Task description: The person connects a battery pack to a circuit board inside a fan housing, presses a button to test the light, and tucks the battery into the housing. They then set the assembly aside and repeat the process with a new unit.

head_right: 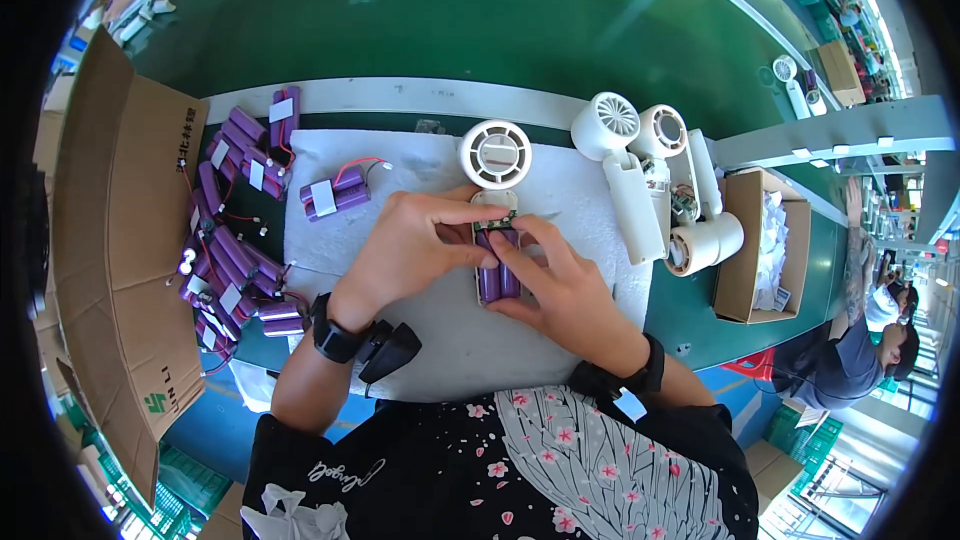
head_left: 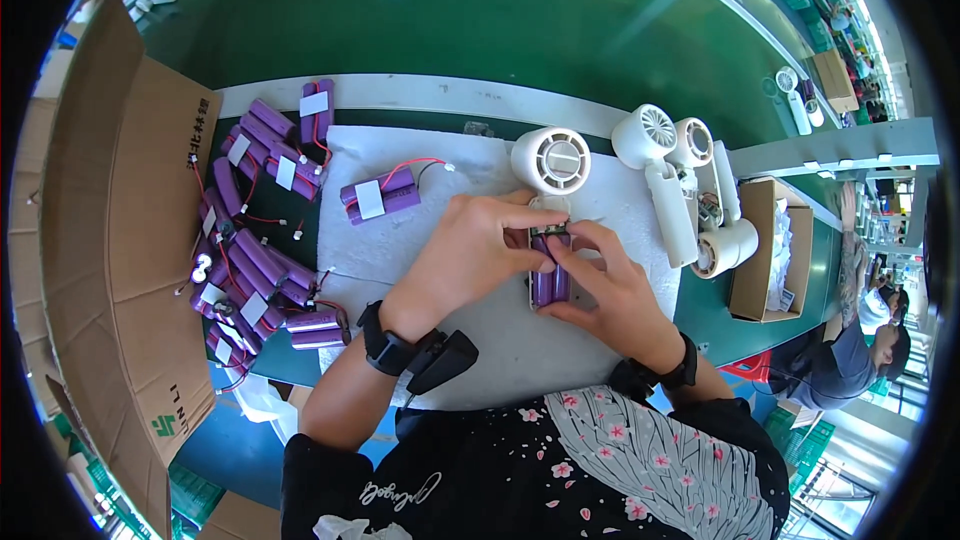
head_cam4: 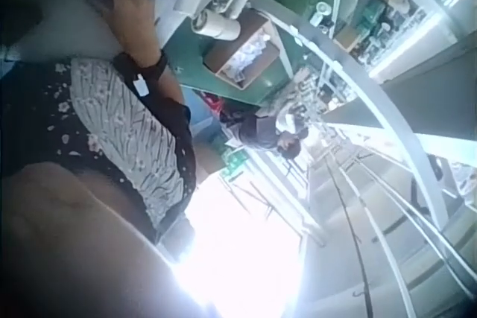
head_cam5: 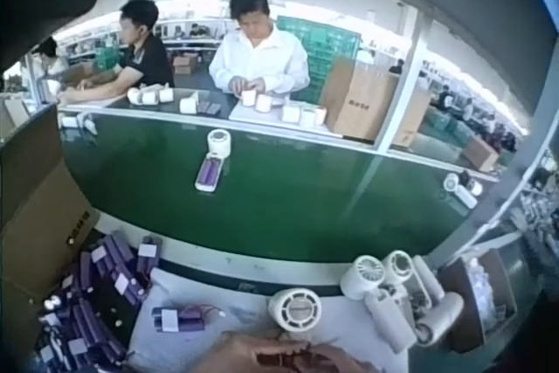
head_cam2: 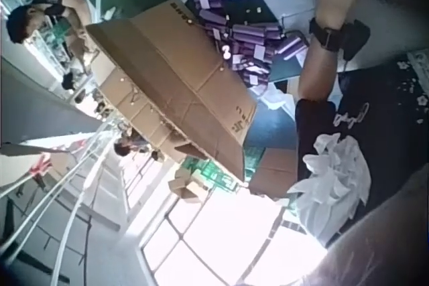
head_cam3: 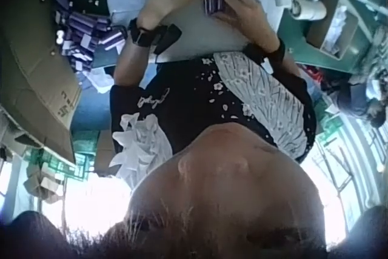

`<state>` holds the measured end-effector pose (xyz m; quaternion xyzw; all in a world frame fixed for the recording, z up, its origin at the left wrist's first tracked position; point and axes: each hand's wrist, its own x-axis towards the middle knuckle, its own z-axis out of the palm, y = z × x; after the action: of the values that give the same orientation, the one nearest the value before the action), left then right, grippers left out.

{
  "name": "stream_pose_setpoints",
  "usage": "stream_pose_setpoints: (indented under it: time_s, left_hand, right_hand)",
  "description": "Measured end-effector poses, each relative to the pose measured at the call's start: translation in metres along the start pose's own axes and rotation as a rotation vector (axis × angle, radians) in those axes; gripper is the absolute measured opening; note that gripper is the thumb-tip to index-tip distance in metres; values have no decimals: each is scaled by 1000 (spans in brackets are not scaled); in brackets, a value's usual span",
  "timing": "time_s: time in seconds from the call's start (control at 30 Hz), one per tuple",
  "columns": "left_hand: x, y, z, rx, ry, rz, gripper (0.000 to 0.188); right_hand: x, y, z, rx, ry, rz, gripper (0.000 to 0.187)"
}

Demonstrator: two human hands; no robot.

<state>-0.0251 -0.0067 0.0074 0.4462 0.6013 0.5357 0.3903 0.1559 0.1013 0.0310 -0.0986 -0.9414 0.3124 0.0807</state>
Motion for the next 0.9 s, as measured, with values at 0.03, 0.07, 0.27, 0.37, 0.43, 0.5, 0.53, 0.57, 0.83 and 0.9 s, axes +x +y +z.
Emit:
stream_pose_setpoints:
  time_s: [0.03, 0.07, 0.27, 0.37, 0.43, 0.5, 0.53, 0.57, 0.83, 0.9]
  left_hand:
    - [0, 0, -1, 4, 7, 6, 47]
    - [0, 0, -2, 4, 10, 14, 46]
    - [-4, -1, -5, 91, -8, 77, 43]
    - [-3, 5, 3, 260, 98, 187, 41]
    - [3, 10, 4, 362, 107, 270, 40]
    - [0, 14, 1, 466, 293, 329, 38]
    - [-3, 17, 2, 505, 382, 362, 37]
    - [-7, 18, -1, 511, 356, 386, 37]
    - [-10, 25, -17, 943, 647, 30, 22]
    - [-12, 24, -18, 950, 578, -23, 18]
  right_hand:
    - [0, -4, 0, -28, -5, 2, 71]
    - [1, -7, 1, -56, -10, 4, 71]
    - [1, -10, 10, -63, 29, 24, 72]
    - [3, -10, 8, -65, 99, 31, 73]
    - [15, -4, 1, -92, 71, 122, 68]
    - [35, 0, -2, -95, 106, 202, 66]
    - [56, 2, -5, -300, 283, 187, 64]
    - [67, 3, -8, -512, 445, 159, 62]
    - [10, 7, -53, -609, 242, 546, 64]
    - [10, 13, -46, -621, 247, 550, 61]
